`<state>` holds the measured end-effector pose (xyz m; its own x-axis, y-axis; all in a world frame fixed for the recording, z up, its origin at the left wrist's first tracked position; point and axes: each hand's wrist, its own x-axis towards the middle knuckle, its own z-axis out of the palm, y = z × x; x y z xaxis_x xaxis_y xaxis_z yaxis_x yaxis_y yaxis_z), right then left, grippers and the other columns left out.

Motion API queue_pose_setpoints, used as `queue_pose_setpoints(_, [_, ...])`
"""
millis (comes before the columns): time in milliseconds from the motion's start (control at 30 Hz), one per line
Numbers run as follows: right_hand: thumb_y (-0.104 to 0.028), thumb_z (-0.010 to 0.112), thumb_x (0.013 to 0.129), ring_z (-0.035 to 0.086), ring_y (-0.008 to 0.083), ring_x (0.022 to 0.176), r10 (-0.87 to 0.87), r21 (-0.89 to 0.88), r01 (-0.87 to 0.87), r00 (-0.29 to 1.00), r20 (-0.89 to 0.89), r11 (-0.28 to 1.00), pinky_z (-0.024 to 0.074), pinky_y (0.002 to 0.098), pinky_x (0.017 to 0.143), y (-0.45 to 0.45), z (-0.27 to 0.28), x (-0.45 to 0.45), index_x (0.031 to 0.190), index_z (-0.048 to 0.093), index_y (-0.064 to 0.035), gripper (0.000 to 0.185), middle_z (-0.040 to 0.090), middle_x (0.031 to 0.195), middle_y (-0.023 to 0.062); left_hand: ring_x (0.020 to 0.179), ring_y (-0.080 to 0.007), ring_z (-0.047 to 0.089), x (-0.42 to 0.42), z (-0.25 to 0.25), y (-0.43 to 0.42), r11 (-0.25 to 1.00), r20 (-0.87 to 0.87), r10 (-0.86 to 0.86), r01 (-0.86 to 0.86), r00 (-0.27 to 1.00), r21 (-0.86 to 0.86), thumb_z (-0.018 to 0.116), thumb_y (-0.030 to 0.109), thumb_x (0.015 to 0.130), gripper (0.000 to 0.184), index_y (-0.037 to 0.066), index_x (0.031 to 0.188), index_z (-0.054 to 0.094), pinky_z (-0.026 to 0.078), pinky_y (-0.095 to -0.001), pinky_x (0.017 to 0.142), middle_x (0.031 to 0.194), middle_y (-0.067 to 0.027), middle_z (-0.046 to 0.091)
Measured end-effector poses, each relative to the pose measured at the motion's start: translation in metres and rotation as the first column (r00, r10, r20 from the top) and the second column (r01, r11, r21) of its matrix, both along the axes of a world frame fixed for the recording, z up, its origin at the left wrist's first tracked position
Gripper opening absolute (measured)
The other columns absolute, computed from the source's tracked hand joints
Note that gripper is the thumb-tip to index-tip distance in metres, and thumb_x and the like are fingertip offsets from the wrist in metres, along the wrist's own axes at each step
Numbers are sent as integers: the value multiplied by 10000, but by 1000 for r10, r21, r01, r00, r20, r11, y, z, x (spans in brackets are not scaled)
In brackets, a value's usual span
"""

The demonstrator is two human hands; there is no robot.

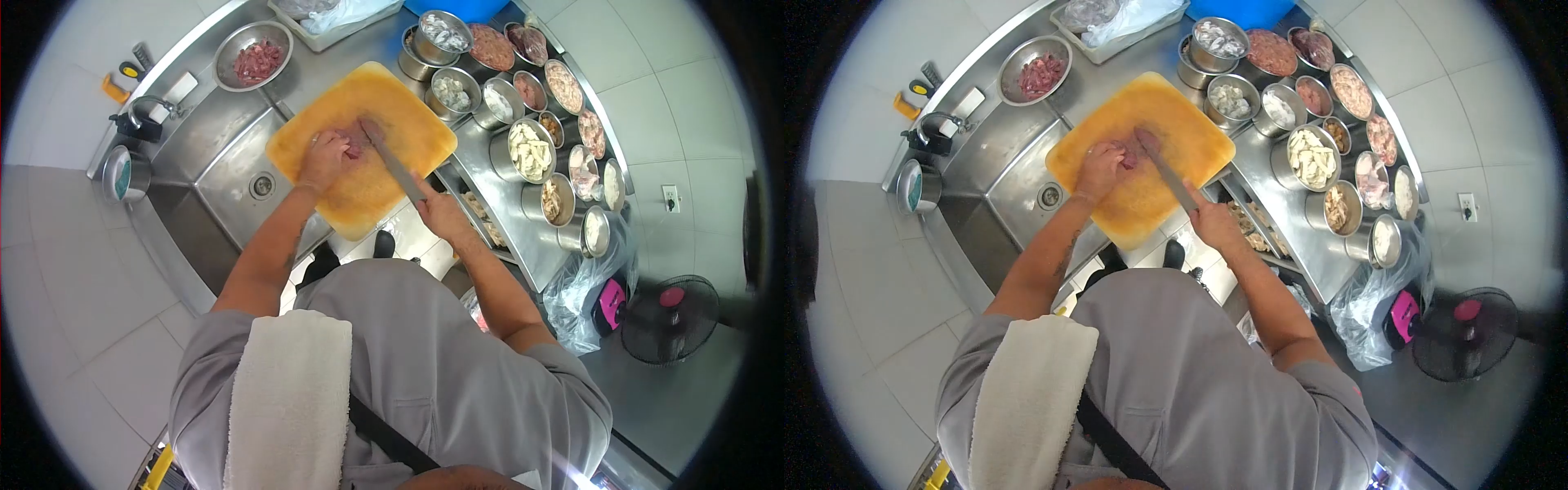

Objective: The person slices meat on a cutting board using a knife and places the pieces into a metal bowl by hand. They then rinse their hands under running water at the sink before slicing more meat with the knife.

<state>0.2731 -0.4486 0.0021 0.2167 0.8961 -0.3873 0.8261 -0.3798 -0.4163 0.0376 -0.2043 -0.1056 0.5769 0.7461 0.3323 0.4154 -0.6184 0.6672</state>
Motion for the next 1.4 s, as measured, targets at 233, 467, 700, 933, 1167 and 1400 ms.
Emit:
queue_pose_setpoints(233, [-73,585,1003,794,469,880,107,-22,-105,980,168,994,633,585,832,33,15,-41,1794,245,-241,877,773,932,303,1226,-324,670,-9,22,7,984,-85,-174,178,981,34,851,267,901,371,87,1214,765,546,-448,1086,1257,-91,715])
queue_pose_setpoints(467, [-44,590,980,798,451,945,144,-93,-129,973,181,987,636,558,847,39,36,-59,1798,225,-350,946,778,1039,293,1198,-376,662,-4,16,12,958,17,-222,221,975,-185,715,121,986,223,73,1201,754,527,-456,1092,1259,-135,715])
queue_pose_setpoints(700, [-111,562,1034,800,459,917,175,-33,-172,965,193,985,649,562,838,71,-13,-66,1809,129,-380,928,785,1048,283,1236,-343,650,-8,16,12,956,-233,-170,218,957,197,724,180,945,192,135,1131,742,523,-466,1097,1230,-83,693])
queue_pose_setpoints(933, [-128,552,1052,784,489,896,136,26,-138,989,55,990,628,591,841,56,-28,-44,1794,166,-413,884,782,1023,299,1224,-302,672,-11,-5,12,964,-269,-129,185,954,193,687,151,966,137,125,1085,749,529,-447,1088,1211,-75,716])
queue_pose_setpoints(1167, [-69,557,1020,792,469,962,51,-98,-41,994,99,994,625,599,868,39,18,-38,1797,154,-418,942,775,1013,305,1205,-273,686,-12,19,6,943,-185,-150,197,971,268,704,159,941,101,145,1015,771,536,-435,1079,1191,-55,723])
queue_pose_setpoints(1400, [-82,562,1020,803,438,909,165,-50,-159,973,159,986,638,556,833,50,7,-65,1798,167,-411,932,798,1052,249,1135,-282,685,-11,6,11,924,-142,-159,198,977,328,737,186,912,112,160,1021,743,542,-443,1038,1113,-51,700])
